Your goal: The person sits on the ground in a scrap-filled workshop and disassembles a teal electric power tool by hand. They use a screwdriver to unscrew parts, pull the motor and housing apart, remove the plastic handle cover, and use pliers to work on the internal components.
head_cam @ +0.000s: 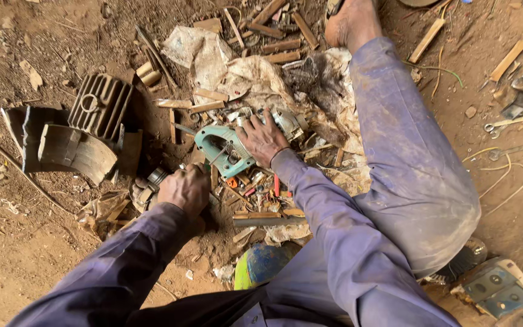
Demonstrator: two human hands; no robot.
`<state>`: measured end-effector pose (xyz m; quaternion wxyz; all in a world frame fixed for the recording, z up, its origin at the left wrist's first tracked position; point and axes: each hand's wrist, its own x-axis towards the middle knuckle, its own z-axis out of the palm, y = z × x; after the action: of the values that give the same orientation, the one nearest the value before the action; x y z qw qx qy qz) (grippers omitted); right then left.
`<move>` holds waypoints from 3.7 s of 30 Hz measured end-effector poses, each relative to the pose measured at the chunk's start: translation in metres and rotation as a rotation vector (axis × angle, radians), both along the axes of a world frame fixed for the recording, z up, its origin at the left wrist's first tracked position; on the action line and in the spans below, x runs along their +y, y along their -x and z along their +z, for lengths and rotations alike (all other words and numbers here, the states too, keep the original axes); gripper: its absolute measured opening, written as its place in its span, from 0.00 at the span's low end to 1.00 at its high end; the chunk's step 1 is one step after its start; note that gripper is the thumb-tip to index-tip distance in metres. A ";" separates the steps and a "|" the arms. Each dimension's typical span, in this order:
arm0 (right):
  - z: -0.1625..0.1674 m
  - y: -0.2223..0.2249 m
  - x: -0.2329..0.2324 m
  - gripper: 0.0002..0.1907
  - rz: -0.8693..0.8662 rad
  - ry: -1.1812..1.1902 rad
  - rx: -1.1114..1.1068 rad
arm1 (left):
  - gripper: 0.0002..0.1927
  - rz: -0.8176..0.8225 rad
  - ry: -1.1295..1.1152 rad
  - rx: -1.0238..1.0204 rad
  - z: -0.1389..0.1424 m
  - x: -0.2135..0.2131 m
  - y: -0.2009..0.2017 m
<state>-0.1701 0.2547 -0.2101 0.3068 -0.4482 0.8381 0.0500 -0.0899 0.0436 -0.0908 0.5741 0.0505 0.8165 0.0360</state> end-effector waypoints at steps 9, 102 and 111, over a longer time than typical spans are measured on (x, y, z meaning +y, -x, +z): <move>-0.011 -0.006 0.002 0.26 -0.053 0.155 0.122 | 0.04 -0.612 -0.134 0.466 -0.008 0.034 0.038; 0.221 -0.038 0.055 0.24 -1.496 0.230 -0.691 | 0.17 1.131 -0.724 0.102 -0.166 0.091 -0.072; 0.217 -0.037 0.041 0.24 -1.427 0.144 -0.593 | 0.17 1.140 -0.736 0.044 -0.170 0.091 -0.071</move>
<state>-0.1336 0.2958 0.0070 0.4462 0.1865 0.8081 -0.3363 -0.0185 0.1343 -0.2603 0.3941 -0.1950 0.6615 0.6075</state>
